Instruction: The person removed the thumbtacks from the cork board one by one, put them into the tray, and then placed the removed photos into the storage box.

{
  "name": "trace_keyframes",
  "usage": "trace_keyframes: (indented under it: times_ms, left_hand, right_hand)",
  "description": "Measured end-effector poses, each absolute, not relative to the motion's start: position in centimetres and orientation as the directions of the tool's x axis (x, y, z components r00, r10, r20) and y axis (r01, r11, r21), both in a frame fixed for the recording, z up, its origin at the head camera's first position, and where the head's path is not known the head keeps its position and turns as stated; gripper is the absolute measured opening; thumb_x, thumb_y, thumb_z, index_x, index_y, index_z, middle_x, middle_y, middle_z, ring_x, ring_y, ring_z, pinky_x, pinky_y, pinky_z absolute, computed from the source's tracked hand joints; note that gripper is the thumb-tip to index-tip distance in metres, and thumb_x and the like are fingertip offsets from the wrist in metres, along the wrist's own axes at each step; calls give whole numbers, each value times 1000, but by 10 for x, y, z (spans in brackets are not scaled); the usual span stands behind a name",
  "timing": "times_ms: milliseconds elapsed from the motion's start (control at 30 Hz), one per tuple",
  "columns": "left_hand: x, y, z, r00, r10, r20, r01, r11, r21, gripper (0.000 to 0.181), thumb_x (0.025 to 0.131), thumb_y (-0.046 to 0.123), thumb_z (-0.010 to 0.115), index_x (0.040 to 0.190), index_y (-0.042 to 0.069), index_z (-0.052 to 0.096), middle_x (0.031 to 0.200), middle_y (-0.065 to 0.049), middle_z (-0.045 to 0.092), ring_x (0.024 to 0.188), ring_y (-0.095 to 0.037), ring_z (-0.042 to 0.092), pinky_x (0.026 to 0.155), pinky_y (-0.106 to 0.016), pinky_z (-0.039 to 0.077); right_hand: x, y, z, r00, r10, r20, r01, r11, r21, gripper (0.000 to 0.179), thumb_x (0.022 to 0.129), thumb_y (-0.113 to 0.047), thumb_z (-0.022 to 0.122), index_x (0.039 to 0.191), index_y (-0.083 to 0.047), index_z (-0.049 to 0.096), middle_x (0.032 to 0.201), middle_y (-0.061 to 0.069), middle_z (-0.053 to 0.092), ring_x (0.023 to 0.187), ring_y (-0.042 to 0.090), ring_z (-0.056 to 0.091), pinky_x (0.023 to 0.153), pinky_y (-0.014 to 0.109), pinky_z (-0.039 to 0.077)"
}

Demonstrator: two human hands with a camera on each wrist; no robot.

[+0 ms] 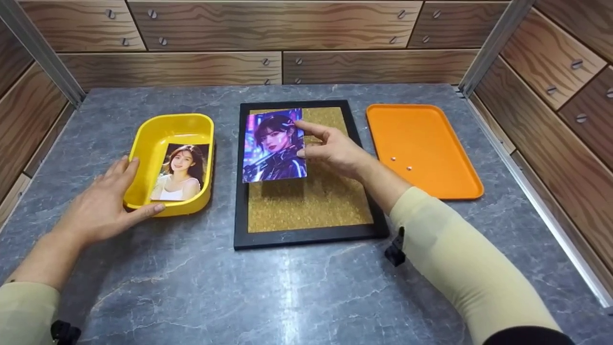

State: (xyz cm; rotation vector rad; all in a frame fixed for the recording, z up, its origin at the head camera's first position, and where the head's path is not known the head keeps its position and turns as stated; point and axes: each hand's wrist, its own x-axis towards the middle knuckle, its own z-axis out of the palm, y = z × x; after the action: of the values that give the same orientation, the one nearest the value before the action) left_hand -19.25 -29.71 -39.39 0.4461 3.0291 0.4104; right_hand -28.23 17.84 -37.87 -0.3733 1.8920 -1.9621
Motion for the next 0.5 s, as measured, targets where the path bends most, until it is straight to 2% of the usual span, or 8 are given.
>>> trace_keyframes:
  times_ms: [233,500]
  left_hand:
    - [-191,-298,-395,-960,277,-43,257,932,254,117,95,74,60,170,2,5,171,-35,10,154,-59,18,119,-77,20]
    - [-191,-299,-395,-959,279,-46,259,933,250,113,98,73,56,169,0,6,171,-34,11,153,-59,19,120,-75,19]
  right_hand:
    - [-283,171,-376,-889,-454,-55,76,-28,-997,76,96,10,68,164,-9,40,147,21,59,92,16,71,88,29,61]
    - [-285,163,-373,-879,-476,-35,40,1,-999,76,97,5,70,165,-11,40,153,13,57,98,18,72,95,37,60]
